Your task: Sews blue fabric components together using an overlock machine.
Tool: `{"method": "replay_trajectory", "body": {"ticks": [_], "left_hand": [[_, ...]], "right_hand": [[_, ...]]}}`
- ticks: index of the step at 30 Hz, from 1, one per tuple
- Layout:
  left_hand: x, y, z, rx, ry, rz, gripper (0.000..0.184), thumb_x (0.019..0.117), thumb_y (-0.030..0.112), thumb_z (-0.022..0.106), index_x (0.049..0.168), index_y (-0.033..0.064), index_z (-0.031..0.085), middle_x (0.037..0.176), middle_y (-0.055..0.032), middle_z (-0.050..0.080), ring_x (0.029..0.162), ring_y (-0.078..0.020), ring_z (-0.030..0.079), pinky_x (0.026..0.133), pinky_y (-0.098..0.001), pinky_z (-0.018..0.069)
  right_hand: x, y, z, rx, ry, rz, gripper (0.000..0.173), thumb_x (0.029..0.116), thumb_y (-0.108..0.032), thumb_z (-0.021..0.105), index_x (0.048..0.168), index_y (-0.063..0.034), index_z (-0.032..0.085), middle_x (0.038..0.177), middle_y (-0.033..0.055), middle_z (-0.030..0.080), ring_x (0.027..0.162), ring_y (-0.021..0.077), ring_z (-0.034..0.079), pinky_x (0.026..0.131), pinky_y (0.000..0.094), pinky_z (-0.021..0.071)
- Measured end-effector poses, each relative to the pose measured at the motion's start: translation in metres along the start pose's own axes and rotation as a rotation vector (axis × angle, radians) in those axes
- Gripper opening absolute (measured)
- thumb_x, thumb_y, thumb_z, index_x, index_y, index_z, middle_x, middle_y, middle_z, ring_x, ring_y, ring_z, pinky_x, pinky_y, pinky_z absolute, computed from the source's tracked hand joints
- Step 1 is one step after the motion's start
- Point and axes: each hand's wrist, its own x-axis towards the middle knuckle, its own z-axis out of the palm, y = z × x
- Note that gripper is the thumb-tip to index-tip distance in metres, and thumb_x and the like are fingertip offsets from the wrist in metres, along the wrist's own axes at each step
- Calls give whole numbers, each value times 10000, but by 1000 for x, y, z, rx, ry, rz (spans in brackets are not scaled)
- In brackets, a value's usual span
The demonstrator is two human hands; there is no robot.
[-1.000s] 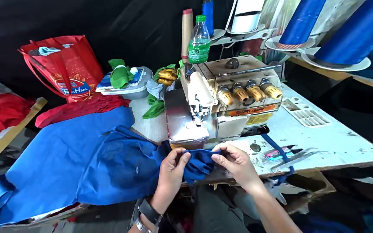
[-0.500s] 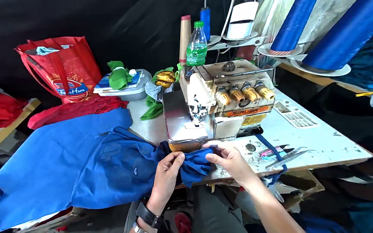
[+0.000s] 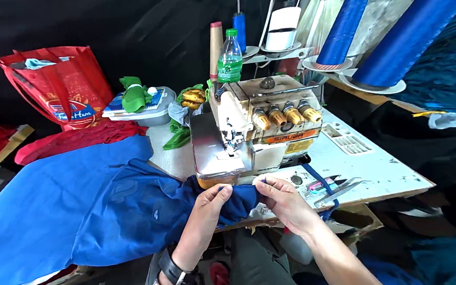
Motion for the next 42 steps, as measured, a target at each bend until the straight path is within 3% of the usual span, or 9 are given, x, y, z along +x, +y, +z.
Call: {"method": "replay_trajectory", "body": {"ticks": [3, 7, 11, 14, 20, 24, 33, 37, 42], "left_hand": [[2, 2, 4, 75, -8, 85, 205, 1030, 169, 576, 999, 90, 762, 904, -20, 725, 881, -90, 677, 845, -282, 559], [-3, 4, 13, 234, -62, 229, 129, 989, 155, 650, 979, 98, 765, 898, 9, 702, 842, -73, 666, 779, -245, 564], [-6, 9, 5, 336, -86, 394, 205, 1035, 197, 568, 1076, 83, 734, 965, 23, 718, 857, -53, 669, 777, -240, 565], [-6, 26, -29, 464, 102, 516, 266, 1083, 221, 478, 1108, 84, 705, 954, 35, 718, 820, -52, 670, 754, -235, 575], [-11, 11, -68, 798, 131, 568, 173, 1008, 166, 599, 1046, 57, 728, 829, 38, 705, 706, -16, 656, 655, -201, 574], [-1, -21, -69, 1128, 115, 703, 198, 973, 179, 601, 1050, 112, 771, 980, -17, 699, 930, -123, 677, 835, -305, 575], [13, -5, -51, 1335, 221, 172, 417, 972, 293, 709, 1237, -23, 645, 964, -208, 708, 875, -397, 703, 784, -615, 553], [10, -3, -80, 1142, 231, 457, 179, 925, 164, 741, 993, -1, 728, 889, -128, 667, 747, -234, 637, 682, -433, 554], [-44, 24, -118, 544, 294, 473, 221, 941, 84, 672, 1161, 83, 695, 1164, 8, 695, 953, -51, 665, 834, -221, 567]], "right_hand": [[-2, -2, -7, 5, -20, -48, 61, 964, -206, 659, 939, -159, 689, 860, -14, 696, 800, 50, 660, 776, 229, 560], [-7, -5, -9, -329, -136, -228, 433, 817, -365, 826, 1163, -172, 653, 984, -69, 698, 902, 35, 675, 799, 212, 578], [-11, -1, -6, -616, -89, -503, 94, 907, -231, 739, 957, -153, 736, 883, -91, 698, 829, -11, 659, 763, 156, 563], [-10, 4, -26, -709, -117, -660, 80, 904, -125, 690, 959, -162, 734, 945, -78, 695, 928, 12, 657, 851, 177, 560], [-19, 29, -54, -670, -115, -543, 202, 859, -21, 610, 932, -160, 737, 970, -53, 726, 983, 55, 680, 875, 224, 572], [-22, 39, -57, -617, -74, -486, 203, 855, -9, 613, 949, -139, 738, 976, -42, 734, 946, 48, 688, 834, 211, 582], [-22, 42, -61, -659, -115, -463, 112, 880, -165, 690, 959, -201, 762, 978, -76, 723, 964, 47, 674, 842, 222, 574], [-24, 36, -60, -811, -98, -632, 118, 900, -156, 627, 953, -190, 726, 969, -82, 715, 1002, 26, 660, 912, 222, 548], [-30, 27, -40, -897, -188, -894, 120, 1037, -259, 537, 1013, -205, 642, 979, -61, 683, 1056, 53, 637, 1034, 267, 477]]}}
